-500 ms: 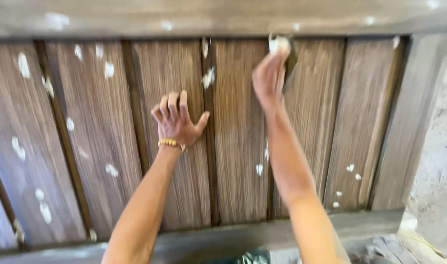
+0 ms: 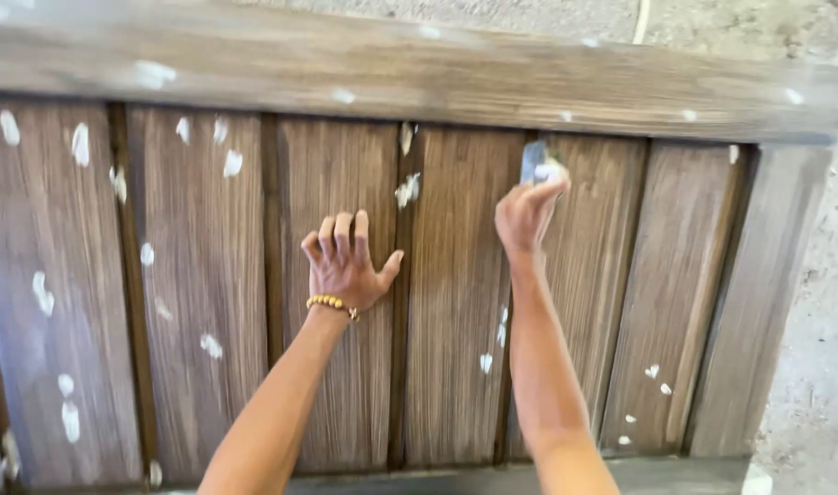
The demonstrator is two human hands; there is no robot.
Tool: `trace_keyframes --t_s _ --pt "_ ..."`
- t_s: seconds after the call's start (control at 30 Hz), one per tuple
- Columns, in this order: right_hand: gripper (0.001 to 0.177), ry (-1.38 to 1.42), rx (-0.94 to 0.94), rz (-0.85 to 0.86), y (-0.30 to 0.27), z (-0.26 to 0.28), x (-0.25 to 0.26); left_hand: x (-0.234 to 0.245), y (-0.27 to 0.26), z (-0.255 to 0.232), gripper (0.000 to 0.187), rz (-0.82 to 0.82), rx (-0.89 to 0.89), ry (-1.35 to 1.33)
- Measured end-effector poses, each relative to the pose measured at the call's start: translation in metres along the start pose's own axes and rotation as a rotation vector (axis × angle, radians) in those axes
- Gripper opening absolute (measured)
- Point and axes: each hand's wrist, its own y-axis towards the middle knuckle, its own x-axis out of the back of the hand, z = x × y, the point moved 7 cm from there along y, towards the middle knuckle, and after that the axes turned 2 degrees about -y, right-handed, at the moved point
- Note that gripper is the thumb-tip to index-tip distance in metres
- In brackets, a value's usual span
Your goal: The person sands a wooden panel by hand with sandpaper, then applies wood filler to the panel using a small piece of wood.
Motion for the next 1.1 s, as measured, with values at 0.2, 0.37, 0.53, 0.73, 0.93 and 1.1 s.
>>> trace_keyframes --t_s 0.2,0.37,0.53,0.73,0.93,1.1 --pt "0.05 -0.504 0.304 -0.248 -0.01 0.037 -0.001 0.0 -0.017 0.0 0.087 0.116 0.022 -0.072" --pt "0.037 0.091 0.018 -0.157 -0.005 -0.056 0.018 -0.002 -0.02 -0.001 0.09 0.132 0.041 -0.04" --pt "0.041 -0.15 0.143 -0.217 -0.001 -0.05 0.014 -0.004 -0.008 0.001 0.09 0.113 -0.002 -0.042" --pt "0.065 -0.356 0.121 -0.074 -0.127 -0.098 0.04 0.005 -0.029 -0.004 0.089 0.055 -0.02 -0.006" --pt "0.037 0.08 0.017 -0.076 -0.21 -0.062 0.06 -0.002 -0.023 -0.003 0.091 0.125 0.009 -0.018" --pt "0.089 -0.205 -0.015 -0.129 -0.051 -0.127 0.006 0.002 -0.019 -0.005 0.091 0.129 -0.019 -0.003"
